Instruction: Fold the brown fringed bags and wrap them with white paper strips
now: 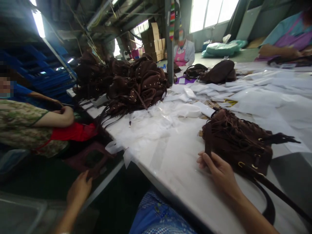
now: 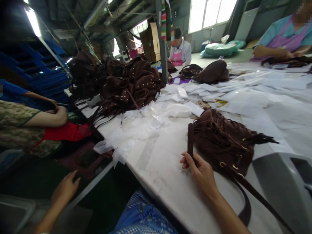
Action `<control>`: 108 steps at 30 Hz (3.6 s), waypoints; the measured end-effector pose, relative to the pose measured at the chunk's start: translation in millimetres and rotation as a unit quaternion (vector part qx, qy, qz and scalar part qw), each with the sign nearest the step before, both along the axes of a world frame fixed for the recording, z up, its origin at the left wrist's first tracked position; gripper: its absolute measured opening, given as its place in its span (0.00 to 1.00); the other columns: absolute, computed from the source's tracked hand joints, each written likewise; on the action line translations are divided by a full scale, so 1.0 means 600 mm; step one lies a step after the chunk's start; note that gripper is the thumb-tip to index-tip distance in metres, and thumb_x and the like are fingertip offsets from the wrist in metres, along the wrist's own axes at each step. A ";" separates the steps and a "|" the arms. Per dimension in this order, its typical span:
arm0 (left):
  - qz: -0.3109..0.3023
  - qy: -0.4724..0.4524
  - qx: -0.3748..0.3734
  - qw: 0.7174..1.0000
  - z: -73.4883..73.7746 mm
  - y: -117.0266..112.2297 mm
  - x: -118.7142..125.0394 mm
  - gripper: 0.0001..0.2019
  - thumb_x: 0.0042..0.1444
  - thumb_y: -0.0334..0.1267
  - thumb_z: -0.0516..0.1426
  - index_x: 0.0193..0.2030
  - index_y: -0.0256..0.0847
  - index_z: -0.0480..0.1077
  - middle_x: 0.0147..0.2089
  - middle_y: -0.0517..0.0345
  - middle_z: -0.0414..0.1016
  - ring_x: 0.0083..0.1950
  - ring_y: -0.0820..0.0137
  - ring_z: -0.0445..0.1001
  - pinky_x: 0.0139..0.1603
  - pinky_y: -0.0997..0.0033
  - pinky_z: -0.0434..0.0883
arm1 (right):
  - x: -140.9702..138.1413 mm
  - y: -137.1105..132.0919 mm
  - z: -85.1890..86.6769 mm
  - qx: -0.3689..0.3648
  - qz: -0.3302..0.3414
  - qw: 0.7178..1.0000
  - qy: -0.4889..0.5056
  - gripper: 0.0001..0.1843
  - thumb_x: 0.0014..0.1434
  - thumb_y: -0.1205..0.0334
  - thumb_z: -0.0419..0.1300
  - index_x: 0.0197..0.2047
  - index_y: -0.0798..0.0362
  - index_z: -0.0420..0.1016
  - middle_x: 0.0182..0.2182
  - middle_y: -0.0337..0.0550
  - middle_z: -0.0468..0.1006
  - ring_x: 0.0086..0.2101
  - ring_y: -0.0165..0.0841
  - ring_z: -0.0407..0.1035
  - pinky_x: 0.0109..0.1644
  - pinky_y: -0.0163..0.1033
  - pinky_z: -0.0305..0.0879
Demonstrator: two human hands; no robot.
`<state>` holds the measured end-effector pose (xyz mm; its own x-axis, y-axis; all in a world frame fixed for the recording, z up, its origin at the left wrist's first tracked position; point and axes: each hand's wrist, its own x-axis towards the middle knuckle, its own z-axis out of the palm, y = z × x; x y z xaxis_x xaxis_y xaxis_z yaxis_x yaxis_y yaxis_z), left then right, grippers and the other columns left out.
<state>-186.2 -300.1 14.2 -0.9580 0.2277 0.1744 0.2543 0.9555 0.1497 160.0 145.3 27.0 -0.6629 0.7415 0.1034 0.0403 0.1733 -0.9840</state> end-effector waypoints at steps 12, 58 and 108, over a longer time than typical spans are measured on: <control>-0.407 -0.118 0.180 0.888 0.131 0.487 0.083 0.08 0.57 0.36 0.60 0.43 0.40 0.75 0.49 0.44 0.79 0.57 0.54 0.72 0.62 0.51 0.63 | 0.001 -0.006 0.008 0.001 0.005 1.000 0.019 0.18 0.62 0.46 0.59 0.41 0.53 0.75 0.30 0.43 0.77 0.28 0.33 0.70 0.36 0.37 0.69; 0.017 -0.313 0.835 0.452 0.162 0.203 0.143 0.18 0.63 0.21 0.49 0.47 0.41 0.75 0.48 0.60 0.80 0.49 0.77 0.78 0.53 0.77 0.75 | -0.007 -0.057 0.075 -0.127 0.168 0.973 -0.091 0.24 0.58 0.43 0.62 0.46 0.54 0.81 0.33 0.54 0.81 0.30 0.39 0.76 0.31 0.40 0.73; -0.120 -0.461 0.737 0.479 0.139 0.548 0.205 0.02 0.53 0.27 0.64 0.33 0.35 0.77 0.36 0.57 0.81 0.36 0.75 0.79 0.43 0.76 0.76 | -0.008 -0.179 0.063 0.031 0.030 0.999 -0.011 0.17 0.67 0.51 0.53 0.41 0.53 0.79 0.28 0.42 0.78 0.25 0.28 0.68 0.31 0.32 0.65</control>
